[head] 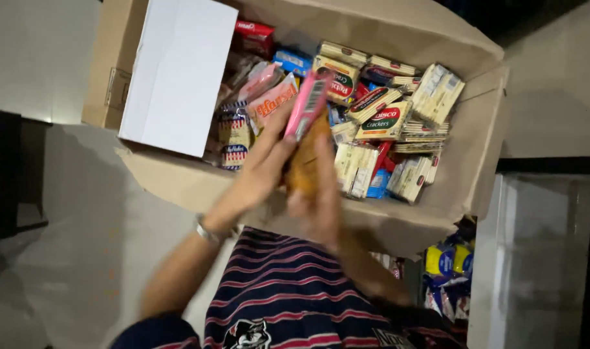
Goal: Picking snack packs from a box, cleaning them with a cloth, and placing them into a plastic tray on a counter.
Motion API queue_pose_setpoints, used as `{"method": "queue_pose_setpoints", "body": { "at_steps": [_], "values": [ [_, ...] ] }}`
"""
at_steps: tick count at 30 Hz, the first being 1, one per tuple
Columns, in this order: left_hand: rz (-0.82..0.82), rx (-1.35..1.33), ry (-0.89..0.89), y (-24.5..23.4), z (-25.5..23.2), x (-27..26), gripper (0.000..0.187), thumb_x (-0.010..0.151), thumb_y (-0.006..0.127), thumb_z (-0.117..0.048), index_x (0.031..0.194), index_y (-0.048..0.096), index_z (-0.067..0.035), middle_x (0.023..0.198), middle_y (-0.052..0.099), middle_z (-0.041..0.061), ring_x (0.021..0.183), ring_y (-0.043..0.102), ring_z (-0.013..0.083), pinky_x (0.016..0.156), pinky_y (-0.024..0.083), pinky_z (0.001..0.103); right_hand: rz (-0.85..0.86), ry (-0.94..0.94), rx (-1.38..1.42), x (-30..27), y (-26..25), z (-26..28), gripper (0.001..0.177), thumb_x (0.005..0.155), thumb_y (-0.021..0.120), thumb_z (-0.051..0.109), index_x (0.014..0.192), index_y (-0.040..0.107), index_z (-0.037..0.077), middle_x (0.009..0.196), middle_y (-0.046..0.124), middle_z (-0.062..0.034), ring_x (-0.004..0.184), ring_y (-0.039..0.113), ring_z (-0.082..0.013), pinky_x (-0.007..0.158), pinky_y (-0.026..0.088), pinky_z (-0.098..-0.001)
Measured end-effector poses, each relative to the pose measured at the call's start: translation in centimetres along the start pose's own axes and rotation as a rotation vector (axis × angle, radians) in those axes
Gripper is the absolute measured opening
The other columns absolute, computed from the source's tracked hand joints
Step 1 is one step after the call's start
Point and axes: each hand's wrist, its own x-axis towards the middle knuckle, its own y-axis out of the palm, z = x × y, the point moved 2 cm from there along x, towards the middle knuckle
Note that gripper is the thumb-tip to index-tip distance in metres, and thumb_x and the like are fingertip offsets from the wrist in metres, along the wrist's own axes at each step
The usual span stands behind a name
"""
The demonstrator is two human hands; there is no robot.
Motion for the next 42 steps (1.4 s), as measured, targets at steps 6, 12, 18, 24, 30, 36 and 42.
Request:
{"method": "queue_pose_setpoints", "body": {
  "at_steps": [6, 12, 18, 24, 30, 36, 42],
  "values": [
    [-0.255, -0.363, -0.066, 2.9, -0.5, -7.6, 0.091, 0.108, 0.028, -0.066, 0.168, 0.012, 0.000, 0.173, 0.023, 0.019, 0.163, 0.020, 0.0316, 0.133, 0.016, 0.040, 0.038, -0.181, -0.027, 1.5, 2.2, 1.6, 0.068, 0.115, 0.036, 0.041, 0.168, 0.016, 0.005, 0.175, 0.015, -0.0254, 0.162, 0.017, -0.0423, 0.136, 0.015, -0.0505],
    [-0.413, -0.901, -0.319, 3.5, 6.3, -13.4, 0.096, 0.101, 0.026, -0.071, 0.164, 0.014, 0.000, 0.171, 0.022, 0.020, 0.158, 0.023, 0.0339, 0.128, 0.021, 0.043, 0.253, -0.131, -0.111, 2.7, 3.9, 5.5, 0.063, 0.110, 0.054, 0.022, 0.164, 0.029, 0.004, 0.172, 0.024, -0.0255, 0.162, 0.026, -0.0430, 0.136, 0.025, -0.0493],
    [-0.497, -0.287, 0.038, -7.3, -1.8, -12.7, 0.057, 0.114, 0.052, -0.023, 0.161, 0.030, -0.001, 0.160, 0.043, 0.019, 0.148, 0.045, 0.0273, 0.124, 0.038, 0.040, 0.443, 0.030, -0.050, -4.5, 10.3, 4.4, 0.062, 0.091, 0.059, 0.005, 0.151, 0.046, 0.000, 0.155, 0.046, -0.0264, 0.146, 0.047, -0.0423, 0.121, 0.040, -0.0477],
    [-0.722, -0.635, 0.001, -14.2, -3.3, -19.4, 0.040, 0.112, 0.043, -0.012, 0.147, 0.039, 0.006, 0.128, 0.070, 0.014, 0.116, 0.071, 0.0209, 0.101, 0.063, 0.034, -0.036, 0.388, 1.021, -6.1, 15.3, 3.0, 0.060, 0.105, 0.050, 0.023, 0.158, 0.036, -0.003, 0.152, 0.051, -0.0253, 0.138, 0.054, -0.0388, 0.119, 0.044, -0.0523],
    [-0.797, 0.270, 0.043, -15.8, -1.9, -25.4, 0.063, 0.118, 0.043, -0.031, 0.167, 0.017, -0.002, 0.173, 0.022, 0.026, 0.163, 0.022, 0.0376, 0.135, 0.019, 0.050, 0.252, 0.267, 1.020, -9.7, 26.7, 9.1, 0.077, 0.111, 0.036, 0.051, 0.167, 0.012, 0.005, 0.173, 0.018, -0.0164, 0.161, 0.024, -0.0280, 0.135, 0.022, -0.0436],
    [-0.634, 0.281, 0.184, -20.4, -2.6, -30.1, 0.095, 0.107, 0.019, -0.074, 0.171, 0.003, -0.005, 0.176, -0.004, 0.021, 0.166, -0.004, 0.0365, 0.138, 0.002, 0.048, 0.485, 0.021, 0.910, -5.5, 31.8, 12.8, 0.070, 0.116, 0.029, 0.052, 0.168, 0.015, 0.008, 0.180, 0.006, -0.0154, 0.164, 0.010, -0.0253, 0.136, 0.011, -0.0407],
    [-0.543, 0.002, 0.152, -24.3, -3.0, -30.0, 0.115, 0.098, 0.024, -0.087, 0.167, -0.014, -0.004, 0.179, -0.011, 0.022, 0.169, -0.004, 0.0393, 0.139, 0.006, 0.051, 0.440, -0.150, 0.693, 4.0, 38.7, 13.8, 0.066, 0.117, 0.031, 0.048, 0.169, 0.026, 0.009, 0.175, 0.018, -0.0154, 0.166, 0.015, -0.0264, 0.139, 0.012, -0.0397]
  ]
}}
